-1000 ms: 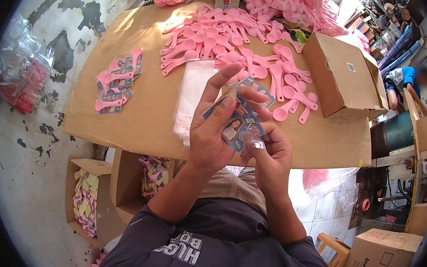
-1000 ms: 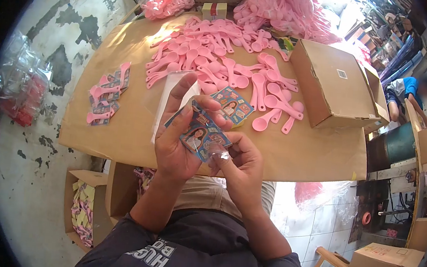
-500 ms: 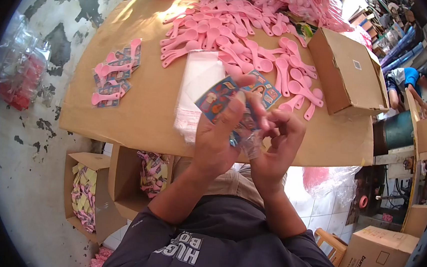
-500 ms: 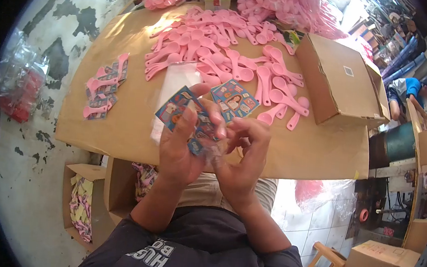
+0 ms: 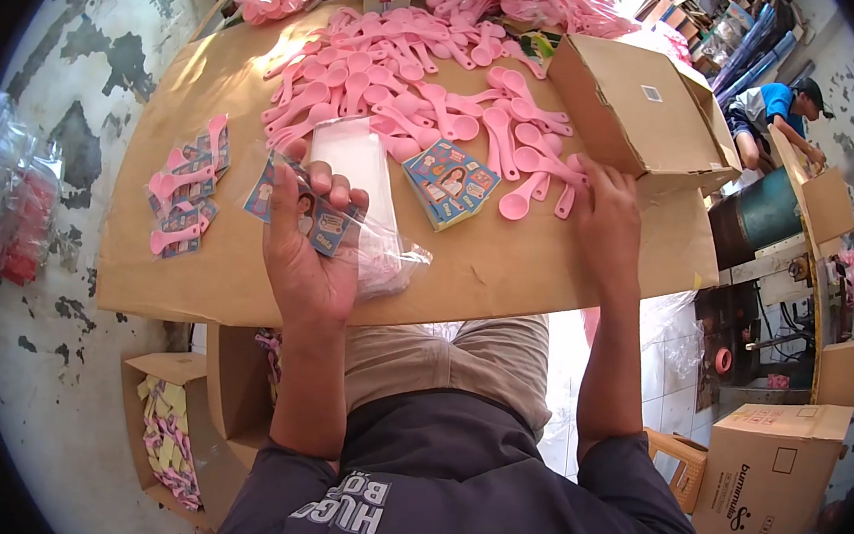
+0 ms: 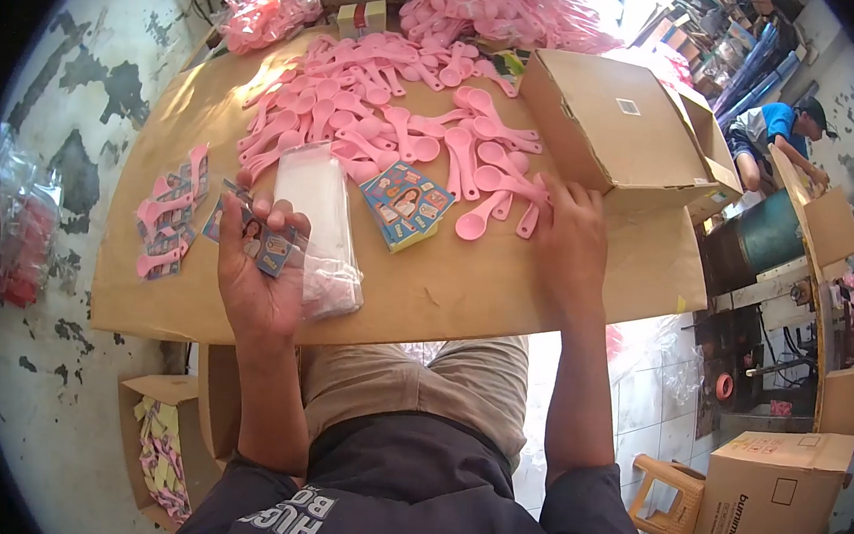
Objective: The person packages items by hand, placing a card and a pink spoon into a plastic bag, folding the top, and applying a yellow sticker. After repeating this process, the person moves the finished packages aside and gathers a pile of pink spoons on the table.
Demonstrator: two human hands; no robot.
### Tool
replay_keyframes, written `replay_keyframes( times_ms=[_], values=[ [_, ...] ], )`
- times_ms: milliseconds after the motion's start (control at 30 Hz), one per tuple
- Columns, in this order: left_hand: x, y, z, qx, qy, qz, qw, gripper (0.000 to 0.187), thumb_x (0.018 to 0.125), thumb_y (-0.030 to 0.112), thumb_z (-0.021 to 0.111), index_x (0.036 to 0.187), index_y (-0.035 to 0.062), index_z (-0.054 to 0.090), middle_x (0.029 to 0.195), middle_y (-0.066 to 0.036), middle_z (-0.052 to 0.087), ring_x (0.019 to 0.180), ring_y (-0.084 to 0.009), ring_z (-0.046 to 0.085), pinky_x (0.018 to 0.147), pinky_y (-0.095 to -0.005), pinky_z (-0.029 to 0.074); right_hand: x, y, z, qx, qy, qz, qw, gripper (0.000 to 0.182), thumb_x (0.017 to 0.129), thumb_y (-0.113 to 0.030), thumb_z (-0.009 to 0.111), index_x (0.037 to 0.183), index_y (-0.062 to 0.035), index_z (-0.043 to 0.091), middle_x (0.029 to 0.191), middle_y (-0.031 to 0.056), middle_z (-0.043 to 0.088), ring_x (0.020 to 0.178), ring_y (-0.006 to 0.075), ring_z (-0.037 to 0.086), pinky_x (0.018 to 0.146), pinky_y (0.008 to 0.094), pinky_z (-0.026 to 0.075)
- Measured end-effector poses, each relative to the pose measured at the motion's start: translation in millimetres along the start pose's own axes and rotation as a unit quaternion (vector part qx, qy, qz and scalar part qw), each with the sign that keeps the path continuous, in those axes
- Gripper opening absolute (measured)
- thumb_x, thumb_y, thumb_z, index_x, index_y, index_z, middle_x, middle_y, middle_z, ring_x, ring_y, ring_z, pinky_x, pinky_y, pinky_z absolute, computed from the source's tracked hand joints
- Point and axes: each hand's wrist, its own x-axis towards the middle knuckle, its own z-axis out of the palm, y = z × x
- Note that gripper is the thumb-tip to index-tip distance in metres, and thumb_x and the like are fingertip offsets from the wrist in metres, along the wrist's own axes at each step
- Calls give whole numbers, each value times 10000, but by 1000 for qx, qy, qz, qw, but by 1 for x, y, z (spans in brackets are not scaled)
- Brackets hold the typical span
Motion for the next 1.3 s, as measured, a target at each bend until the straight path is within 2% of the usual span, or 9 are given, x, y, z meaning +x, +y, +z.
replay_keyframes(
  times_ms=[233, 333, 433, 633, 800, 967, 1133, 1167, 1300],
  values=[
    [-6, -8, 0, 50, 29, 35, 998, 437, 1050, 364, 628, 1340, 52, 531, 922, -34, 621, 848, -160, 629, 876, -397, 574, -6, -1, 14, 80, -14, 56, 995, 221, 974, -119, 641, 1156, -21, 716, 1099, 157, 670, 1024, 323, 646, 880, 414, 516],
    [-1, -8, 1, 47, 88, 74, 992, 476, 1038, 408, 630, 1339, 52, 533, 946, -46, 633, 879, -171, 642, 951, -429, 576, -11, -12, 3, 170, 7, 86, 982, 189, 971, -95, 684, 1127, 9, 710, 1026, 122, 692, 865, 234, 675, 776, 353, 529],
    [5, -8, 2, 48, 99, 125, 986, 507, 1026, 448, 629, 1333, 55, 538, 967, -58, 638, 905, -177, 650, 1008, -453, 567, -25, -21, -6, 472, -45, 178, 862, 186, 990, -102, 707, 1108, 42, 703, 894, 33, 698, 791, 82, 616, 702, 258, 502],
    [12, -20, 7, 14, 31, 114, 993, 484, 1041, 394, 620, 1344, 29, 522, 1001, -82, 615, 941, -207, 631, 1031, -416, 544, -60, -69, -27, 578, -272, 232, 734, 209, 1001, -86, 689, 1173, 32, 692, 919, 23, 712, 819, 57, 645, 716, 214, 525],
    [1, -41, 17, 45, -20, 30, 998, 513, 1064, 466, 541, 1375, 60, 497, 1012, -71, 618, 960, -182, 638, 1033, -404, 529, -56, -86, -27, 616, -302, 211, 697, 240, 1020, -73, 663, 1231, 41, 662, 1021, 46, 712, 870, 74, 660, 752, 237, 554],
    [-12, -51, 32, 22, -8, -58, 998, 518, 1068, 475, 538, 1367, 57, 473, 979, -67, 606, 904, -197, 635, 963, -432, 555, -59, -103, -25, 724, -216, 176, 631, 278, 997, -13, 665, 1259, 28, 583, 1112, 76, 671, 942, 105, 662, 885, 292, 591],
    [-25, -58, 39, -29, -51, -137, 989, 478, 1091, 426, 512, 1379, 47, 462, 1013, -82, 595, 930, -188, 648, 957, -422, 579, -70, -110, -13, 676, -122, 173, 706, 281, 942, -17, 734, 1157, -23, 554, 987, 19, 610, 830, 71, 601, 738, 238, 535],
    [-33, -58, 46, -8, -34, -156, 987, 458, 1105, 397, 493, 1403, 50, 478, 1016, -60, 570, 931, -162, 605, 943, -373, 535, -73, -110, -9, 667, -84, 154, 724, 307, 921, -21, 758, 1139, -39, 543, 952, 4, 586, 789, 56, 570, 679, 219, 501],
    [-43, -55, 49, 6, -47, -168, 985, 446, 1111, 372, 485, 1412, 43, 475, 1029, -61, 568, 947, -162, 603, 948, -372, 534, -82, -113, -14, 631, -48, 137, 763, 372, 889, -16, 785, 1169, -52, 543, 954, -2, 572, 750, 40, 518, 617, 206, 432]
  ],
)
